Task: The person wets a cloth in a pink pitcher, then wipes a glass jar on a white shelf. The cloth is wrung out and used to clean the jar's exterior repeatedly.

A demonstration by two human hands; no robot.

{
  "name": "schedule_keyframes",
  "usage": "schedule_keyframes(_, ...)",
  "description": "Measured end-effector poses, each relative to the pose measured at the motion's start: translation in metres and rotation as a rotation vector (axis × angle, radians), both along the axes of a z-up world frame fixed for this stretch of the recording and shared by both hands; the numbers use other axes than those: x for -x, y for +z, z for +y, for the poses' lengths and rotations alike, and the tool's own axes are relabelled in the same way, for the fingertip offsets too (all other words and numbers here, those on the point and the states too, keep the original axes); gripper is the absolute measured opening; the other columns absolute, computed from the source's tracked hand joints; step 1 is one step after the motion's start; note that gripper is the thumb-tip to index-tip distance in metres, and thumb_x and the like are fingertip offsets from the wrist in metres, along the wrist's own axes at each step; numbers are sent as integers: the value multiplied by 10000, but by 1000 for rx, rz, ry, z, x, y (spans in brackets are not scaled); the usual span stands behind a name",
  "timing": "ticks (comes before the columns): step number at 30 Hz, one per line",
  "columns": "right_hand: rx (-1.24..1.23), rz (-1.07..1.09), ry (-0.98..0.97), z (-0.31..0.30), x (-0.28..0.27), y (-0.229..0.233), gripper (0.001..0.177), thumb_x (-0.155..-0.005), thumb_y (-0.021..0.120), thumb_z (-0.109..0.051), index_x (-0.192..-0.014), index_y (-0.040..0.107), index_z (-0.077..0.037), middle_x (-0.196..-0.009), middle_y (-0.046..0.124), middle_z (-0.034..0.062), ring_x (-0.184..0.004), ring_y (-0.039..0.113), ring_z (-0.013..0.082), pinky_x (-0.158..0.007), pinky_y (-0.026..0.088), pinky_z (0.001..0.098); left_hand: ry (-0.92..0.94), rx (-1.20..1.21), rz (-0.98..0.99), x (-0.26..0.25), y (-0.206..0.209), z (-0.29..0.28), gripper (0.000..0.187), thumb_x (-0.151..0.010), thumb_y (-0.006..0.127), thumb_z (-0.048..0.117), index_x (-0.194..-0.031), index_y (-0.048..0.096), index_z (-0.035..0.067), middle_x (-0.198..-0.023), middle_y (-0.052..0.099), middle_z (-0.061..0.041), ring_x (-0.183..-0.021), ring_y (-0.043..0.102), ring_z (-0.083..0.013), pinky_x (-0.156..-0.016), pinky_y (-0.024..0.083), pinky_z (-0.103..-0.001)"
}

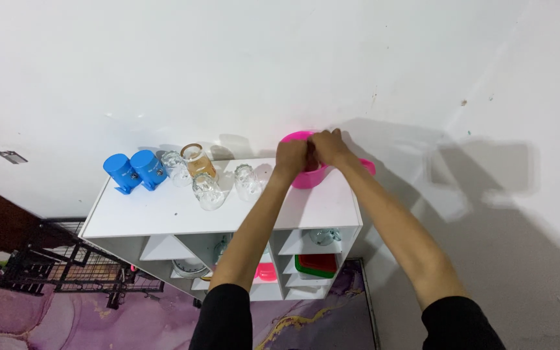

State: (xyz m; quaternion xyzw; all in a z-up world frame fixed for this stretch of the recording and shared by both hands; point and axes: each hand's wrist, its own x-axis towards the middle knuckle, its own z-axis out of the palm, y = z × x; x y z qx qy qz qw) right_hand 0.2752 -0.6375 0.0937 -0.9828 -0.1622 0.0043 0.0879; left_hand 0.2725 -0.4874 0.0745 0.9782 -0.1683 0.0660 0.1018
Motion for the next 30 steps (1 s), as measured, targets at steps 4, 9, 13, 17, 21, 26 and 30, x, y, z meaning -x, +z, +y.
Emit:
schedule_keyframes(4, 111, 50, 22, -1, -39, -58, 195, -931, 581, -191, -1056, 730, -173, -1103, 762, 90, -1173, 656, 348, -1089, 308, 591, -35, -64, 196, -32, -49, -6, 283, -912, 606, 150, -1159, 727, 85, -1132, 749, -131, -1122, 699, -349, -916, 543, -548)
schedule_keyframes(9, 180, 95, 6, 5, -19, -30, 181, -879, 669, -110, -1044, 736, -139, -1100, 757, 103, -1177, 654, 353, -1077, 318, 583, 14, -26, 273, -59, -77, -13, 299, -905, 613, 151, -1167, 738, 79, -1148, 741, -150, -1112, 697, -372, -835, 580, -585)
schedule_keyframes(13, -61, 115, -37, -3, -12, -18, 174, -886, 654, -190, -1045, 720, -162, -1074, 761, 89, -1177, 646, 361, -1072, 352, 576, -28, 173, 228, -22, -23, -1, 279, -928, 581, 184, -1035, 751, -9, -1013, 744, -228, -1053, 707, -423, -875, 580, -567)
schedule_keyframes(17, -564, 117, -33, -14, -6, 4, 535, -853, 687, -278, -1337, 478, -187, -853, 713, 90, -891, 715, 318, -812, 502, 472, 55, 596, 188, 7, 27, 17, 342, -894, 575, 312, -751, 739, 48, -736, 716, -178, -840, 722, -395, -787, 554, -522)
schedule_keyframes(21, -848, 262, 4, 1, 53, 73, 658, -753, 676, -137, -1387, 506, -96, -949, 631, 72, -876, 628, 243, -833, 490, 345, 55, 728, 169, 21, 47, 22, 250, -866, 624, 284, -883, 745, 66, -755, 729, -110, -797, 721, -304, -755, 594, -466)
schedule_keyframes(26, -1003, 214, -32, -4, 52, 75, 487, -776, 656, -109, -1259, 631, -55, -940, 630, 68, -845, 622, 210, -783, 475, 321, -147, 1029, 361, 66, 85, 31, 364, -883, 562, 251, -1111, 741, 30, -1045, 742, -210, -1020, 684, -354, -896, 558, -461)
schedule_keyframes(30, -1177, 172, -77, 3, 44, 63, 336, -780, 592, -21, -1097, 686, -79, -812, 595, -10, -719, 613, 161, -624, 469, 269, -162, 941, 260, 48, 58, 39, 573, -839, 765, 277, -1351, 561, 119, -1282, 572, -165, -1252, 568, -352, -1120, 442, -470)
